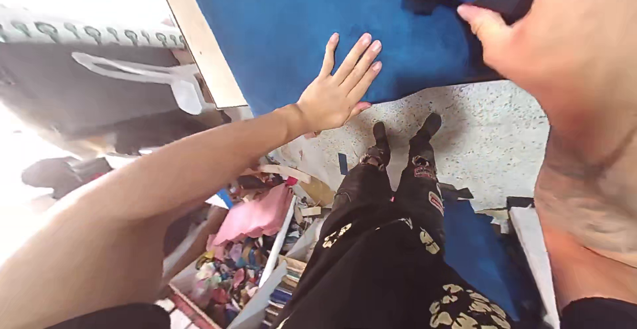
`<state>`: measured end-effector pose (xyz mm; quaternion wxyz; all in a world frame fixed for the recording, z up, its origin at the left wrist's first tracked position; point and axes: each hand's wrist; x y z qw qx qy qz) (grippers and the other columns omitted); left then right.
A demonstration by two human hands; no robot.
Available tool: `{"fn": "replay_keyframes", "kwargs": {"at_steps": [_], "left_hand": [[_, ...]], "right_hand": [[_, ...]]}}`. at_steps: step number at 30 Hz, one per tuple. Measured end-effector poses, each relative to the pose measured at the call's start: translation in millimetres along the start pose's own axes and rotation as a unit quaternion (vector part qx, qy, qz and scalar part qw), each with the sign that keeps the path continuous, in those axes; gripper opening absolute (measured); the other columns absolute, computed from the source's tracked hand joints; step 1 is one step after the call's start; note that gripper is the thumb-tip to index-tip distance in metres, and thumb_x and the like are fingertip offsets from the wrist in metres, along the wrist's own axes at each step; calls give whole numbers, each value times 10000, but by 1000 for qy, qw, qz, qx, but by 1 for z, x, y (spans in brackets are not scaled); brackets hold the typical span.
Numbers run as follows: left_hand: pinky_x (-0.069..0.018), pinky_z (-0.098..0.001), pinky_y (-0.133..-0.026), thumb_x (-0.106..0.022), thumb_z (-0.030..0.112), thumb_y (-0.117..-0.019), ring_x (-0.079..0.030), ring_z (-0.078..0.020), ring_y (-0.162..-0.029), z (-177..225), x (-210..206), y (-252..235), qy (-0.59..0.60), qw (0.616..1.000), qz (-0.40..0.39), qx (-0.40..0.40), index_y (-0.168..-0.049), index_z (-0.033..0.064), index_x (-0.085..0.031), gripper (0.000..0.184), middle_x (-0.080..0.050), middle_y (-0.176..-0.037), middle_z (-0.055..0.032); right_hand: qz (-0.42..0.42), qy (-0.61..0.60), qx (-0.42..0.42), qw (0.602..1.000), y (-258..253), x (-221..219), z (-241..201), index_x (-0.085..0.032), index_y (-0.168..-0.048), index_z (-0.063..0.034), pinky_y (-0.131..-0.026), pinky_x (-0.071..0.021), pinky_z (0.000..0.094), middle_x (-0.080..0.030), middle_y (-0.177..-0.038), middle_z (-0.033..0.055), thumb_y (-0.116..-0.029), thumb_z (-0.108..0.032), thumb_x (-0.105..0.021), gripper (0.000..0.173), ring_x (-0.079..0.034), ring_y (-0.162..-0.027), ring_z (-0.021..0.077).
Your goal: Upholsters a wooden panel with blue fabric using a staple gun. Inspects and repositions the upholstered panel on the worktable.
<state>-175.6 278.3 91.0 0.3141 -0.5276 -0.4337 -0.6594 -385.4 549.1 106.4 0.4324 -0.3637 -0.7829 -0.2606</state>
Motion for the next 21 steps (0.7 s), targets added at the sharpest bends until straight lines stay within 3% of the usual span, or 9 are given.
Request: {"fn": "replay_keyframes", "kwargs": {"at_steps": [3, 5, 7, 9, 11, 13, 17, 21], "left_hand": [[-61, -766, -1184, -267, 507, -1081, -81, -420, -1581, 1, -3, 0, -5, 1000, 6, -2, -1614, -1, -227, 738, -137, -1704, -225], [-77, -781, -1170, -322, 502, -1073, -95, -455, -1570, 0, -4, 0, -9, 1000, 14, -12, -1607, -5, -243, 740, -165, -1693, -240], [-80, -779, -1167, -339, 513, -1067, -101, -471, -1564, -1, -6, -1, -16, 999, 24, -20, -1609, -9, -228, 760, -169, -1687, -257], [-69, -778, -1175, -359, 514, -1057, -79, -473, -1567, -1, -7, 2, -15, 999, 23, -25, -1615, -24, -203, 790, -132, -1691, -267], [-72, -773, -1189, -383, 496, -1050, -56, -464, -1571, 1, -5, -2, -30, 999, 9, -17, -1614, -52, -170, 814, -70, -1696, -276], [-80, -774, -1186, -377, 469, -1040, -47, -473, -1568, 4, -7, 1, -39, 999, 5, -16, -1613, -65, -143, 817, -44, -1693, -291], [-66, -772, -1181, -395, 418, -992, -3, -493, -1563, 5, -8, 2, -60, 998, 10, -17, -1592, -114, -138, 842, -15, -1677, -330], [-89, -747, -1184, -404, 404, -967, 16, -465, -1570, 3, -13, 2, -72, 997, 26, -25, -1604, -76, -141, 840, -13, -1687, -306]], "right_hand": [[58, -30, 11, 998, 97, 12, -3, -604, -1434, -222, -804, -508, 602, -693, -1145, 181, -906, -620, -645, 662, -664, -1025, 385], [108, -83, 9, 991, 157, -8, -20, -564, -1492, -211, -831, -504, 552, -692, -1116, 179, -885, -516, -693, 691, -649, -1007, 358], [107, -179, -43, 977, 199, -47, -46, -550, -1493, -140, -850, -537, 534, -701, -1142, 175, -917, -358, -653, 625, -671, -1020, 321], [140, -286, -105, 942, 226, -101, -69, -582, -1433, -84, -838, -584, 475, -719, -1175, 138, -936, -321, -625, 552, -703, -1021, 234], [235, -405, -123, 875, 234, -155, -87, -643, -1296, -60, -840, -621, 383, -735, -1111, 81, -915, -306, -731, 462, -719, -988, 140], [308, -472, -109, 819, 232, -204, -109, -702, -1190, -37, -845, -630, 385, -750, -1066, 85, -868, -273, -791, 410, -727, -970, 146], [400, -485, -84, 773, 197, -241, -139, -733, -1076, 23, -769, -615, 282, -758, -967, 102, -787, -249, -800, 402, -728, -874, 100], [412, -484, -83, 767, 189, -256, -140, -742, -1072, 28, -756, -611, 288, -759, -947, 108, -780, -278, -792, 426, -726, -853, 111]]}}
Point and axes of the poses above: each hand's wrist, its own y-axis away from the middle knuckle, its own x-axis out of the back of the hand, z = x × y
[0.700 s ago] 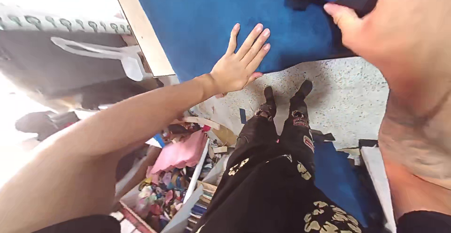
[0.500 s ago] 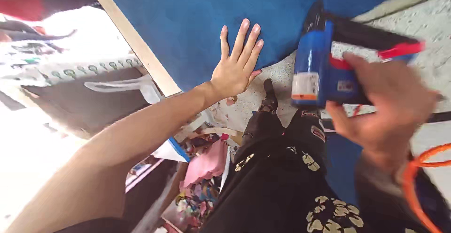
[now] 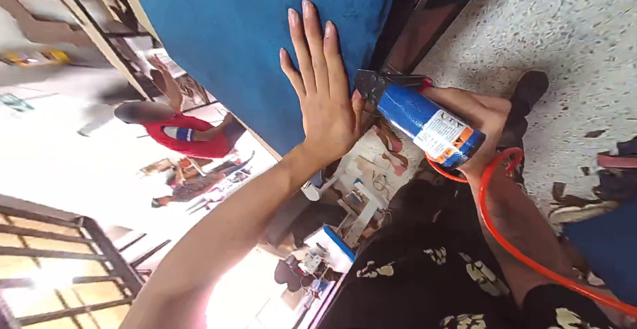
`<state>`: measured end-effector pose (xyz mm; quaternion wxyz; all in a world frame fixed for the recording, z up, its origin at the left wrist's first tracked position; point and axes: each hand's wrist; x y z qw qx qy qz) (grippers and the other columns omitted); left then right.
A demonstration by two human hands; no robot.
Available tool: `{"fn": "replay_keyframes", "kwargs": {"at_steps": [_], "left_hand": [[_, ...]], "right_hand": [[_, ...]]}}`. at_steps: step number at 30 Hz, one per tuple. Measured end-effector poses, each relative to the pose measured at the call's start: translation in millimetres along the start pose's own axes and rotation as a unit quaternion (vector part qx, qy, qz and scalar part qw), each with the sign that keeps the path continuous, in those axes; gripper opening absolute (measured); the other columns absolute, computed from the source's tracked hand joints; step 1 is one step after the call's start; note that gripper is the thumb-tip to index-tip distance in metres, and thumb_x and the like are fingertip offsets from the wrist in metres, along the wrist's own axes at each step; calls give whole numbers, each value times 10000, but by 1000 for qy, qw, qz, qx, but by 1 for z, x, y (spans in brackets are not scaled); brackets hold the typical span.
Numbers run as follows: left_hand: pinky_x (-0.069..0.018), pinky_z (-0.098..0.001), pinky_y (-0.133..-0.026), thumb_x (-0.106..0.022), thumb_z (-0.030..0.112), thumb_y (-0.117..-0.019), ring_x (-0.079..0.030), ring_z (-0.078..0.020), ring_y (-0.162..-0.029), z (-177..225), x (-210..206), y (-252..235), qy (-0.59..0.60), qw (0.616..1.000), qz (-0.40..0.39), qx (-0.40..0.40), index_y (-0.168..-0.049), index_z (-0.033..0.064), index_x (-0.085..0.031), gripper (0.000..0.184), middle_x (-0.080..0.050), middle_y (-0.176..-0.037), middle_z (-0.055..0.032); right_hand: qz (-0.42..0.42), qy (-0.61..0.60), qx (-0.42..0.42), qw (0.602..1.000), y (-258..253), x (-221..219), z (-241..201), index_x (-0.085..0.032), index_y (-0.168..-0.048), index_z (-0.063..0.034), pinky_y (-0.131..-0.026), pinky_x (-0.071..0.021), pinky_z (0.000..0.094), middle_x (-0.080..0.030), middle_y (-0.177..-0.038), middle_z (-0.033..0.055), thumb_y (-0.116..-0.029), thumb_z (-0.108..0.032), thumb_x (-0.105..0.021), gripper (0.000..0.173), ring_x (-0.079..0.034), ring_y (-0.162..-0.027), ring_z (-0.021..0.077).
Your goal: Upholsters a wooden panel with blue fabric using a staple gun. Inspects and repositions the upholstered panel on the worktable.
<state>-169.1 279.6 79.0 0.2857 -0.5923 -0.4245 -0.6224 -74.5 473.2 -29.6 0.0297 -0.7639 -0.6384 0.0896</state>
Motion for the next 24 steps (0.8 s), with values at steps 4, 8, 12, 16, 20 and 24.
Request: {"fn": "replay_keyframes", "kwargs": {"at_steps": [4, 8, 12, 16, 20, 24], "left_hand": [[-91, -748, -1185, -416, 418, -985, 24, -449, -1575, -1, -1, 1, 0, 1000, 12, -5, -1615, -55, -127, 840, -2, -1693, -291], [-94, -740, -1187, -464, 357, -931, 32, -437, -1578, 1, -1, 1, 1, 1000, 13, -2, -1611, -63, -135, 865, 0, -1696, -283], [-102, -737, -1186, -486, 334, -923, 22, -438, -1577, 0, -3, 1, -2, 1000, 20, -5, -1602, -74, -159, 857, -15, -1693, -290], [-112, -722, -1189, -454, 335, -934, 7, -431, -1579, 0, -5, 1, -2, 1000, 29, -6, -1599, -73, -175, 829, -26, -1696, -281], [-118, -707, -1193, -445, 350, -939, 5, -422, -1581, 0, -5, 1, -11, 1000, 27, -4, -1599, -76, -166, 833, -19, -1700, -271], [-75, -708, -1218, -361, 465, -1029, 17, -406, -1586, -3, -5, 2, 5, 999, 25, -20, -1613, -60, -137, 817, -16, -1702, -266]], "right_hand": [[-2, 72, 19, 997, 4, 4, 6, -757, -1063, 0, -693, -578, 315, -747, -885, 114, -817, -331, -737, 413, -709, -793, 144], [-10, 81, 39, 996, 4, 2, 7, -765, -1062, -15, -687, -574, 320, -750, -887, 114, -842, -323, -708, 383, -709, -792, 151], [-16, 119, 41, 992, 0, 4, 4, -766, -1040, -25, -641, -554, 351, -743, -853, 118, -850, -359, -679, 394, -703, -752, 179], [-22, 116, 43, 992, 0, 6, 6, -766, -1066, -21, -651, -553, 354, -745, -860, 122, -842, -320, -667, 386, -702, -754, 182], [-25, 127, 27, 991, 0, 3, 5, -760, -1034, -26, -630, -550, 367, -738, -843, 112, -819, -328, -677, 380, -701, -741, 186], [11, 92, 0, 996, 16, 17, -2, -766, -1152, -64, -667, -571, 375, -752, -887, 107, -828, -325, -698, 422, -706, -772, 175]]}}
Point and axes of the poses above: each hand's wrist, its own y-axis away from the middle knuckle, its own x-axis out of the back of the hand, z = x × y
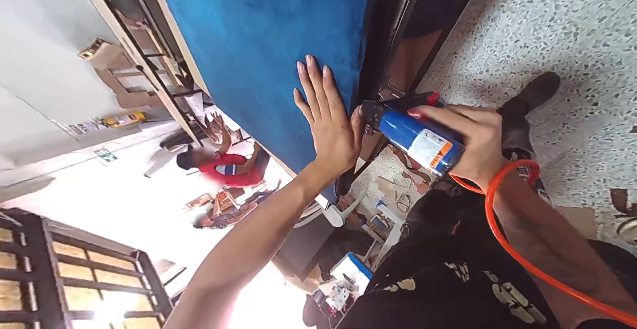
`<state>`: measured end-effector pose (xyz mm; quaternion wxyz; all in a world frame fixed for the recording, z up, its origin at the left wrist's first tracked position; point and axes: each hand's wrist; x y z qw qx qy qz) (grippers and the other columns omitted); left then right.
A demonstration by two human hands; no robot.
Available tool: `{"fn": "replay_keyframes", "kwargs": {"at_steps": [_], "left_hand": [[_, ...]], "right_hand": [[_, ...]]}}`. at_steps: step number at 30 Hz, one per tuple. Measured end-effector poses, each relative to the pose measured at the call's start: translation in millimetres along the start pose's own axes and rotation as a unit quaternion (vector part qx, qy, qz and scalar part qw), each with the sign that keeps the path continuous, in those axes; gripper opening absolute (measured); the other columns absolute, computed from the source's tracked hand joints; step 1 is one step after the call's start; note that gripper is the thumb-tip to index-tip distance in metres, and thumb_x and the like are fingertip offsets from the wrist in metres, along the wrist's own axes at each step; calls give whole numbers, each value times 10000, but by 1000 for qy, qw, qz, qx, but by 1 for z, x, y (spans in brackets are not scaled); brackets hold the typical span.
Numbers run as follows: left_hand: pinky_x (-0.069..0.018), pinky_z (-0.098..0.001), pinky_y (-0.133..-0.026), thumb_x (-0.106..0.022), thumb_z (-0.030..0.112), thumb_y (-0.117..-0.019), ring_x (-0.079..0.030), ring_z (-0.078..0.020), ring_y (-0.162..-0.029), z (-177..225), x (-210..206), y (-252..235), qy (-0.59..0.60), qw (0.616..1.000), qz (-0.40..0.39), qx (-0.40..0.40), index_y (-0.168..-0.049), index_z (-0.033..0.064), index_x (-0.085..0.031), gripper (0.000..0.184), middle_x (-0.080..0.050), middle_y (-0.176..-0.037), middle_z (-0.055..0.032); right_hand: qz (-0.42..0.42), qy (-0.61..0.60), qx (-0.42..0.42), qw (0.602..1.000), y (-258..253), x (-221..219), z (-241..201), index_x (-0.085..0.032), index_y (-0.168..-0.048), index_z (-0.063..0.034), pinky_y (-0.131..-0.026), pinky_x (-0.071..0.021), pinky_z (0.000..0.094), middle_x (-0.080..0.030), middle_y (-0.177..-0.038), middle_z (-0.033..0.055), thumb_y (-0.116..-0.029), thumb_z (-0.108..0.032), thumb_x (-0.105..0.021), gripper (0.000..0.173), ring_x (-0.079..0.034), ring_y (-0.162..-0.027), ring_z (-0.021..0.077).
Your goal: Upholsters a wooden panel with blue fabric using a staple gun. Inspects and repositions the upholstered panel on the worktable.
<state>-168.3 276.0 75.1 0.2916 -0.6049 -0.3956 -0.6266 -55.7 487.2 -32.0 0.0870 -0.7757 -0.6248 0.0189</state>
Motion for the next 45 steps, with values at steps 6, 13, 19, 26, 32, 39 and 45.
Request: {"fn": "replay_keyframes", "kwargs": {"at_steps": [6, 13, 19, 26, 32, 39, 45], "left_hand": [[-315, -577, -1150, -544, 262, -1055, -380, -338, -1461, -23, 76, -53, 29, 968, -111, -225, -1480, 193, -542, 431, -425, -1592, -135], [-372, -613, -1144, -469, -36, -1003, -676, -347, -1020, 35, 101, -190, -135, 672, -409, -602, -879, -7, -692, 257, -702, -952, -141], [-566, -438, -865, -487, 17, -1019, -695, -308, -939, 16, 94, -187, -4, 680, -361, -638, -833, -9, -678, 267, -695, -901, -144], [-518, -405, -556, -551, -15, -960, -665, -283, -768, 57, 85, -190, -163, 653, -455, -584, -811, 18, -660, 188, -628, -852, -123], [-505, -495, -574, -641, 191, -993, -659, -314, -743, 90, 68, -205, -275, 656, -497, -497, -799, 119, -685, 212, -648, -820, -89], [-459, -499, -538, -597, 198, -999, -644, -315, -711, 82, 57, -215, -304, 627, -498, -516, -829, 160, -690, 197, -646, -825, -74], [-437, -480, -517, -556, 182, -1006, -626, -300, -671, 76, 58, -217, -285, 624, -485, -543, -812, 151, -665, 225, -631, -798, -71]], "right_hand": [[26, -11, -129, 991, 45, 59, 2, -748, -1131, -85, -848, -601, 310, -777, -997, 86, -845, -371, -726, 405, -736, -935, 97], [2, 73, -175, 982, 46, 69, 6, -778, -1104, -136, -709, -581, 464, -776, -946, 91, -862, -350, -638, 352, -741, -835, 210], [38, 17, -190, 981, 53, 33, -2, -773, -1105, -135, -726, -589, 458, -772, -943, 93, -817, -323, -659, 362, -742, -856, 214], [53, -54, 12, 997, 36, -17, 0, -745, -1125, -123, -685, -565, 447, -735, -848, 106, -901, -267, -589, 308, -703, -774, 251], [51, 20, 66, 996, -6, -19, 10, -765, -1048, -152, -578, -518, 434, -701, -758, 42, -826, -320, -596, 326, -674, -687, 223], [46, 30, 76, 996, -17, -16, 22, -768, -1048, -159, -513, -451, 431, -664, -711, 33, -798, -381, -598, 375, -636, -623, 219], [40, 57, 74, 995, -24, -14, 17, -739, -1015, -141, -512, -447, 435, -642, -696, 38, -809, -400, -598, 360, -630, -618, 232]]}}
Point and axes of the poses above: each hand's wrist, its own y-axis away from the middle knuckle, its own x-axis out of the back of the hand, z = x × y
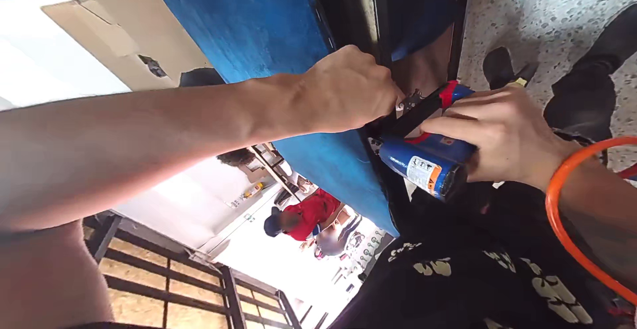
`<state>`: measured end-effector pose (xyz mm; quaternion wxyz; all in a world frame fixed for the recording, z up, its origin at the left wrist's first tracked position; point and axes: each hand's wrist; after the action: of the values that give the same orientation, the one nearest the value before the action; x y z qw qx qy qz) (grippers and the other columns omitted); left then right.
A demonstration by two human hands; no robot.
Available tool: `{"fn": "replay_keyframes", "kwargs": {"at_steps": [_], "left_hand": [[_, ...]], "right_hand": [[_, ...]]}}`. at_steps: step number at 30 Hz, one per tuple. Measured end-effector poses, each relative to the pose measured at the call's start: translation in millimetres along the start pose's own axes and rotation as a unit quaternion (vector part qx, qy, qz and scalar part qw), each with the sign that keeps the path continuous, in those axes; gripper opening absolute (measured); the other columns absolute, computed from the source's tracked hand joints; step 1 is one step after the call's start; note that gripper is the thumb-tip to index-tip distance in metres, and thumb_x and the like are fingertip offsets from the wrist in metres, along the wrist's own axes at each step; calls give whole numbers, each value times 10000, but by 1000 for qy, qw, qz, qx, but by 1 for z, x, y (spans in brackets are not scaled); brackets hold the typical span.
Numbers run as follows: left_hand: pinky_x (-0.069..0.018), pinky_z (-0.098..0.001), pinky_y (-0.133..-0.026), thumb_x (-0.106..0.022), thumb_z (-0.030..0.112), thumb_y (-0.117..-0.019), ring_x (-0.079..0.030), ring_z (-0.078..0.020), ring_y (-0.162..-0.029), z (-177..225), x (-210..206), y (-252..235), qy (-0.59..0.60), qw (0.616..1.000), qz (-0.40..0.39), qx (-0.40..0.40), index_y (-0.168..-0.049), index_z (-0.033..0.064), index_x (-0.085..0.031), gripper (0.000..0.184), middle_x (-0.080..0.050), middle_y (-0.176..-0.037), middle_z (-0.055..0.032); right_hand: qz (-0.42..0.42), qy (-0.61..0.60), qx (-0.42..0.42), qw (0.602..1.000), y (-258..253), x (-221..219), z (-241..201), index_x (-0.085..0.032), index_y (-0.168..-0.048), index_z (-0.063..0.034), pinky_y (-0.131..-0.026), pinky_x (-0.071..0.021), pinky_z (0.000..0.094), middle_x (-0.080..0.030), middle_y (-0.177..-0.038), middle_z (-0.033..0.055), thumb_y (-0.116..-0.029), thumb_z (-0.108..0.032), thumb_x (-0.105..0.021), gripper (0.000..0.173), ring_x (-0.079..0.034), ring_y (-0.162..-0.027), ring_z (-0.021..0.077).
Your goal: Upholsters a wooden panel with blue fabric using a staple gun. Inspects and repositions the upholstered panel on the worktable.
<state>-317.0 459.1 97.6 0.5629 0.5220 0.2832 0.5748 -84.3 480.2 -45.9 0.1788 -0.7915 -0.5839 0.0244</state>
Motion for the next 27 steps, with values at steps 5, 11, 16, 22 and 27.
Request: {"fn": "replay_keyframes", "kwargs": {"at_steps": [5, 11, 16, 22, 27], "left_hand": [[-461, -480, -542, -579, 176, -992, -645, -291, -711, -4, -1, -1, 10, 1000, -9, -8, -830, 167, -675, 189, -642, -820, -56], [-566, -408, -874, -522, 155, -1058, -693, -228, -1026, -20, -1, 10, 120, 950, 289, 12, -1048, 80, -751, 241, -718, -1090, -98], [-410, -490, -1151, -577, 256, -1037, -449, -345, -1405, 21, -81, 49, 137, 805, 521, 248, -1435, -34, -518, 496, -453, -1491, -283], [11, -657, -1229, -388, 392, -1093, -5, -256, -1603, 131, -210, 45, 134, 902, 387, 135, -1603, 329, -322, 517, -146, -1732, 28], [-298, -608, -1206, -501, 67, -1055, -602, -346, -1257, 105, -113, 53, 68, 971, 228, -31, -1138, 17, -707, 227, -693, -1209, -153]], "right_hand": [[21, -10, 0, 1000, -5, 3, 2, -742, -985, -120, -484, -423, 421, -611, -662, 35, -808, -351, -586, 331, -600, -580, 220], [21, 8, -16, 1000, -20, 10, 4, -737, -978, -99, -502, -440, 447, -656, -703, 66, -804, -341, -598, 329, -632, -604, 245], [33, 0, -67, 997, 27, 26, -10, -755, -1079, -75, -584, -493, 500, -715, -806, 140, -836, -284, -597, 357, -675, -699, 304], [-5, 30, -133, 991, 103, 26, -37, -746, -1084, -44, -599, -512, 513, -722, -838, 165, -862, -285, -563, 375, -687, -720, 328], [-25, 6, -122, 992, 121, 7, -38, -754, -1087, -59, -588, -513, 515, -729, -841, 153, -803, -258, -604, 378, -694, -716, 320]]}}
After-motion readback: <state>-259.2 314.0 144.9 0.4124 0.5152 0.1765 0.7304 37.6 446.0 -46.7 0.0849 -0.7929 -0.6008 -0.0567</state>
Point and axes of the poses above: each hand's wrist, its own y-axis away from the middle knuckle, its own x-axis out of the back of the hand, z = x × y
